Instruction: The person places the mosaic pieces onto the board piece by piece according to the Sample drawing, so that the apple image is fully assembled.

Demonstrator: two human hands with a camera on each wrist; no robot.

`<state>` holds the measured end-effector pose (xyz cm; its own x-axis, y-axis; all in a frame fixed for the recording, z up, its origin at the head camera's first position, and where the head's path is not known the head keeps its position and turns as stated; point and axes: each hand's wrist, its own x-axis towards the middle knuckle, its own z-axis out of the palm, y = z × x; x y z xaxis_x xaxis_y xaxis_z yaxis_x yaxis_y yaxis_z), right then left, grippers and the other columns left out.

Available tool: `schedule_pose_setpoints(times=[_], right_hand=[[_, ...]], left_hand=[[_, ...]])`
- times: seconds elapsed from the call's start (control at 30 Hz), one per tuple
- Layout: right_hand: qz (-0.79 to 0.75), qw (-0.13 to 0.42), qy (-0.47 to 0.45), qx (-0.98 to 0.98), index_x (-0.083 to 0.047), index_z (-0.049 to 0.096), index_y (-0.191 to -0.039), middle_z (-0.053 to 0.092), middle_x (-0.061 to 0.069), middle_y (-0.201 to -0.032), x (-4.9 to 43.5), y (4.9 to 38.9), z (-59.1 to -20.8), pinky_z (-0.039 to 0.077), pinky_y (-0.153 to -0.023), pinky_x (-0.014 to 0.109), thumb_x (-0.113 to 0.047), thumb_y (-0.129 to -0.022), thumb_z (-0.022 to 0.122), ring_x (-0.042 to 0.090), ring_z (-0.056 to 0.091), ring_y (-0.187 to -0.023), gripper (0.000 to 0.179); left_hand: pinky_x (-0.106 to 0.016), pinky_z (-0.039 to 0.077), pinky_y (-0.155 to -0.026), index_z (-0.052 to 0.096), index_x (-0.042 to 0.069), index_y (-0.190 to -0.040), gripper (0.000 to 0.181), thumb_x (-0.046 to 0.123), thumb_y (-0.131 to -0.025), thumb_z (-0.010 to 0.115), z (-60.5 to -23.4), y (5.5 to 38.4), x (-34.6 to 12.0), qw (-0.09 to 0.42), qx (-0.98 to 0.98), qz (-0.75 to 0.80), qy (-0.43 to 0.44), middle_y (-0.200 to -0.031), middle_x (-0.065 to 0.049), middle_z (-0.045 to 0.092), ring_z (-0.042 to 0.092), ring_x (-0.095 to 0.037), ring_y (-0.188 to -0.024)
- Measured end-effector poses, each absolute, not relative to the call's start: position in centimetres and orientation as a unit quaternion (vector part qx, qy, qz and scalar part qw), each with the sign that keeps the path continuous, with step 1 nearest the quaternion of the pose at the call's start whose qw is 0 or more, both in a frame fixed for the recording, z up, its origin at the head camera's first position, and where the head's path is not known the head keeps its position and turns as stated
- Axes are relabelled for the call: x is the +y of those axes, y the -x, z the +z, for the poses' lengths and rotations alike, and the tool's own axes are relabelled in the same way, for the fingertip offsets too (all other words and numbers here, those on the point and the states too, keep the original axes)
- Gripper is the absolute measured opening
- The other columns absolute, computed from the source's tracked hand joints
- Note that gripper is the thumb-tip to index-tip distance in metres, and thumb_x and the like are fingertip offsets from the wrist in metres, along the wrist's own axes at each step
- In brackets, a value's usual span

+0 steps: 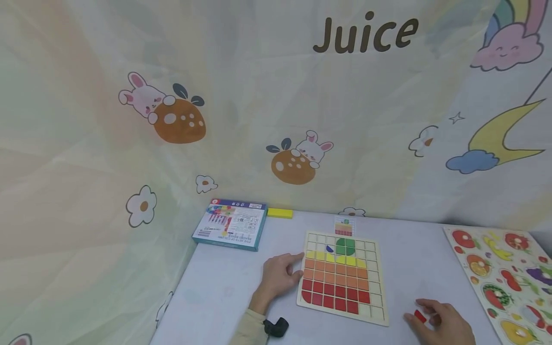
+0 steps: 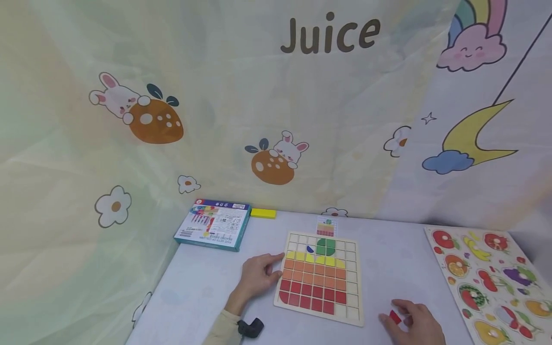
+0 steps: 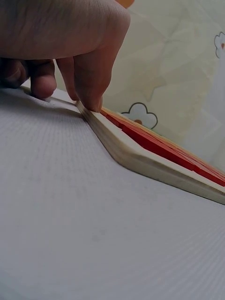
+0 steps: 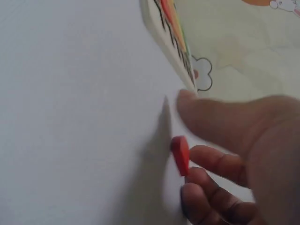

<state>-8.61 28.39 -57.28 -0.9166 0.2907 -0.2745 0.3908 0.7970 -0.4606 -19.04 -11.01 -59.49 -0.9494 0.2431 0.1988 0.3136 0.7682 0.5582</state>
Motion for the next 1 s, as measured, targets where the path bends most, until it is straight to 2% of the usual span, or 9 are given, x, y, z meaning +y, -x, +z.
schedule_pose_setpoints(times=[0.1, 0.2, 0.3, 0.43, 0.57, 0.67, 0.77, 0.9, 1.0], right_hand=[[-0.264, 0.126, -0.156, 0.943, 0.003, 0.071, -0.119, 0.062, 0.012, -0.099, 29.2, 8.4, -58.0, 0.051, -0.076, 0.04, -0.047, -0.086, 0.087, 0.024, 0.057, -0.087, 0.061], [-0.27, 0.109, -0.129, 0.948, -0.002, 0.075, -0.108, 0.064, 0.008, -0.096, 29.1, 8.4, -58.3, 0.053, -0.075, 0.039, -0.03, -0.09, 0.085, 0.021, 0.06, -0.083, 0.035], [-0.275, 0.096, -0.107, 0.951, -0.005, 0.076, -0.106, 0.064, 0.007, -0.099, 28.6, 8.3, -58.4, 0.052, -0.072, 0.035, -0.021, -0.091, 0.084, 0.018, 0.06, -0.082, 0.023], [-0.277, 0.086, -0.092, 0.953, -0.006, 0.073, -0.118, 0.065, 0.011, -0.112, 28.5, 8.1, -58.1, 0.051, -0.072, 0.03, -0.025, -0.087, 0.088, 0.02, 0.061, -0.09, 0.04], [-0.276, 0.095, -0.146, 0.945, 0.0, 0.067, -0.131, 0.064, 0.018, -0.119, 28.9, 7.7, -57.9, 0.056, -0.08, 0.042, -0.057, -0.079, 0.089, 0.029, 0.065, -0.098, 0.081], [-0.268, 0.117, -0.187, 0.938, 0.002, 0.067, -0.129, 0.065, 0.018, -0.113, 29.3, 7.6, -58.4, 0.056, -0.083, 0.05, -0.076, -0.071, 0.084, 0.031, 0.064, -0.096, 0.098], [-0.267, 0.124, -0.186, 0.938, 0.002, 0.072, -0.121, 0.067, 0.015, -0.107, 29.4, 7.6, -58.8, 0.056, -0.084, 0.051, -0.072, -0.074, 0.084, 0.029, 0.064, -0.093, 0.088], [-0.27, 0.124, -0.148, 0.943, 0.0, 0.073, -0.116, 0.067, 0.012, -0.107, 29.2, 7.7, -58.8, 0.056, -0.084, 0.049, -0.053, -0.083, 0.087, 0.027, 0.064, -0.093, 0.064], [-0.271, 0.115, -0.125, 0.947, -0.001, 0.071, -0.115, 0.068, 0.008, -0.104, 28.9, 7.7, -58.7, 0.053, -0.08, 0.041, -0.04, -0.087, 0.087, 0.023, 0.061, -0.09, 0.051]], left_hand=[[-0.02, 0.028, -0.056, 0.074, 0.027, -0.136, 0.046, 0.033, -0.091, 0.081, -59.5, 19.0, -11.1, 0.06, -0.939, -0.305, 0.149, -0.061, 0.015, 0.045, 0.036, 0.001, -0.054], [-0.02, 0.028, -0.055, 0.074, 0.027, -0.136, 0.046, 0.033, -0.091, 0.081, -59.4, 18.9, -11.2, 0.063, -0.938, -0.307, 0.15, -0.061, 0.015, 0.045, 0.036, 0.001, -0.054], [-0.019, 0.028, -0.055, 0.074, 0.027, -0.136, 0.046, 0.032, -0.091, 0.081, -59.4, 19.0, -11.1, 0.061, -0.938, -0.307, 0.149, -0.061, 0.015, 0.044, 0.036, 0.001, -0.054], [-0.019, 0.028, -0.056, 0.073, 0.026, -0.137, 0.046, 0.032, -0.092, 0.08, -59.3, 19.0, -11.1, 0.057, -0.938, -0.307, 0.149, -0.061, 0.015, 0.044, 0.036, 0.001, -0.054], [-0.019, 0.028, -0.056, 0.073, 0.026, -0.138, 0.046, 0.033, -0.092, 0.08, -59.2, 19.0, -11.0, 0.053, -0.938, -0.308, 0.151, -0.061, 0.014, 0.044, 0.036, 0.001, -0.054], [-0.02, 0.028, -0.057, 0.072, 0.026, -0.138, 0.047, 0.033, -0.093, 0.08, -59.0, 18.9, -11.1, 0.048, -0.938, -0.31, 0.147, -0.061, 0.014, 0.044, 0.036, 0.0, -0.054], [-0.02, 0.029, -0.057, 0.072, 0.026, -0.139, 0.047, 0.033, -0.093, 0.08, -58.9, 18.9, -11.2, 0.044, -0.938, -0.312, 0.143, -0.061, 0.014, 0.044, 0.037, 0.0, -0.054], [-0.02, 0.029, -0.057, 0.073, 0.024, -0.138, 0.046, 0.031, -0.093, 0.08, -58.9, 18.9, -11.2, 0.05, -0.936, -0.317, 0.147, -0.061, 0.014, 0.044, 0.036, 0.0, -0.054], [-0.02, 0.028, -0.056, 0.074, 0.023, -0.137, 0.046, 0.03, -0.092, 0.08, -58.9, 18.9, -11.1, 0.056, -0.935, -0.317, 0.152, -0.06, 0.013, 0.044, 0.036, -0.001, -0.054]])
